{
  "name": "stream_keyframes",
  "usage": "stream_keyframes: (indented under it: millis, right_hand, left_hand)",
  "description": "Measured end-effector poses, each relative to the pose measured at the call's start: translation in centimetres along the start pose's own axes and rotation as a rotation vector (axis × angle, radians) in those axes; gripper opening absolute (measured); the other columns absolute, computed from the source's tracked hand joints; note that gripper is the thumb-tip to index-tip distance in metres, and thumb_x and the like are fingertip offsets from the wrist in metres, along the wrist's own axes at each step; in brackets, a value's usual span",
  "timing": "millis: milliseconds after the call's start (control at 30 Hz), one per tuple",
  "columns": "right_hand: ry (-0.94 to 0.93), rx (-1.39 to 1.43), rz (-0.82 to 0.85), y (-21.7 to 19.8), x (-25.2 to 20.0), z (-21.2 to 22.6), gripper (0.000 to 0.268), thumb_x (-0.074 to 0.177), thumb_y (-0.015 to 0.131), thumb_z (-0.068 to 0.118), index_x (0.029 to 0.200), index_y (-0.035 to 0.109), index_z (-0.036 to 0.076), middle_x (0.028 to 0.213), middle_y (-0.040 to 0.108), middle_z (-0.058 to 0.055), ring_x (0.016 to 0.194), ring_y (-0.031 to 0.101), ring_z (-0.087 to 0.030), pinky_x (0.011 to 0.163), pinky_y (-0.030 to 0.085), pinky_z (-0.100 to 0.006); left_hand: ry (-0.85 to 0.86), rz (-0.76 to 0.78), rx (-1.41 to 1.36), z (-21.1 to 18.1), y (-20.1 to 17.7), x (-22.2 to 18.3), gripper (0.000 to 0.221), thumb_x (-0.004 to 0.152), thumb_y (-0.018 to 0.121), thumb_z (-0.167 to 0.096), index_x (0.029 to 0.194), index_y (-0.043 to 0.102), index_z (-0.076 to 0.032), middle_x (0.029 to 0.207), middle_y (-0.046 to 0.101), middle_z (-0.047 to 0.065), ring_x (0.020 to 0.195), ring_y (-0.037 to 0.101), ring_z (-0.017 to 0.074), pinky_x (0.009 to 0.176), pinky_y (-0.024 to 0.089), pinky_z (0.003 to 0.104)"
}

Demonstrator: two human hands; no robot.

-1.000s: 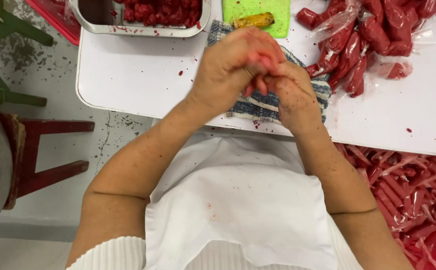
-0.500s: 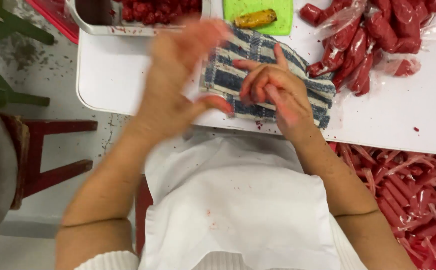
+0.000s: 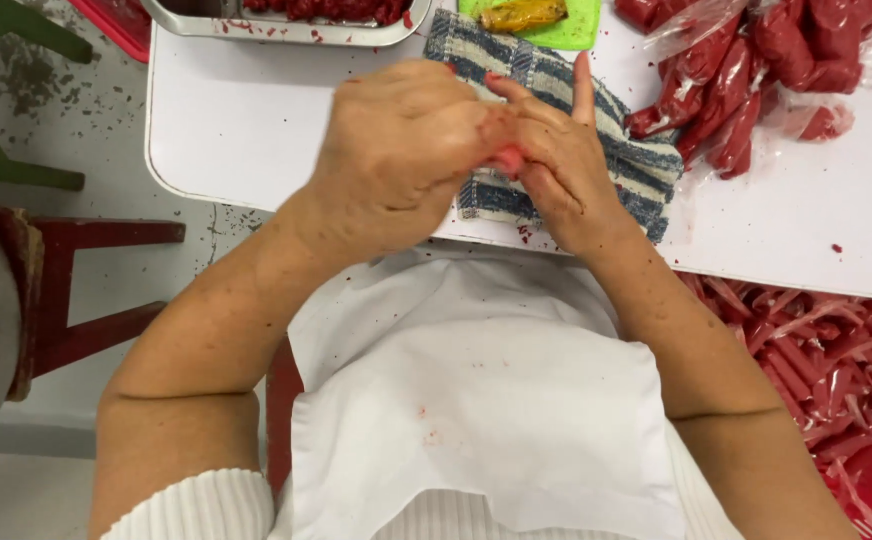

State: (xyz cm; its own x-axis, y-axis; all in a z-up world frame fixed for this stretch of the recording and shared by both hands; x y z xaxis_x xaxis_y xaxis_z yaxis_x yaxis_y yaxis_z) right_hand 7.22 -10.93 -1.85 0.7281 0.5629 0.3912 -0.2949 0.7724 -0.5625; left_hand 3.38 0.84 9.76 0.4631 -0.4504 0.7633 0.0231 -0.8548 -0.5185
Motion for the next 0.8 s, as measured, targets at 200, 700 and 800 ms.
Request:
stream_keyframes:
  millis: [200, 700, 800]
  right_hand:
    - [-0.156, -0.312, -0.014, 1.4, 0.2, 2.6, 0.021, 0.107, 0.043, 0.001, 0.092, 0.058, 0.007, 0.127, 0.066, -0.011, 0.146, 0.039, -0.052, 0.112, -0.012, -0.076]
    - [-0.259, 0.184, 0.437, 3.2, -2.1, 5.6, 0.033, 0.105, 0.045, 0.027, 0.103, 0.076, 0.014, 0.108, 0.069, -0.007, 0.086, 0.061, -0.032, 0.074, 0.049, -0.042]
    - [-0.063, 0.610, 0.583, 2.8, -2.9, 7.0, 0.020, 0.095, 0.062, 0.017, 0.104, 0.078, 0.010, 0.091, 0.077, -0.007, 0.075, 0.068, -0.027, 0.068, 0.051, -0.041]
  left_hand:
    - [-0.753, -0.210, -0.705, 6.7, -1.8, -7.5, 0.035, 0.096, 0.051, 0.009, 0.127, 0.040, -0.002, 0.129, 0.061, 0.025, 0.078, 0.070, 0.0294, 0.066, 0.058, 0.032]
    - [-1.125, 0.342, -0.881, 4.1, 9.1, -16.9, 0.010, 0.092, 0.071, -0.014, 0.086, 0.076, -0.009, 0.050, 0.062, 0.008, 0.034, 0.049, 0.0136, 0.032, 0.044, 0.024]
    - [-0.187, 0.462, -0.082, -1.1, 5.1, -7.5, 0.020, 0.101, 0.059, -0.024, 0.087, 0.068, -0.013, 0.069, 0.066, 0.005, 0.056, 0.063, 0.0190, 0.054, 0.053, 0.028]
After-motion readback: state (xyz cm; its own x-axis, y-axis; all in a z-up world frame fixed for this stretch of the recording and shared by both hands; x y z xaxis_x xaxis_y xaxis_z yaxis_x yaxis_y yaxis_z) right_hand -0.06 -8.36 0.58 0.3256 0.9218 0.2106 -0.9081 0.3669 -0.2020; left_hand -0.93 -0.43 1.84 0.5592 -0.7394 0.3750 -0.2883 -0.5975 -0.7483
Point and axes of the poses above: each hand's wrist, its own x-axis towards the middle knuckle, its own y-axis out of the palm, z = x × y, the point moved 10 cm from there along x, towards the middle knuckle
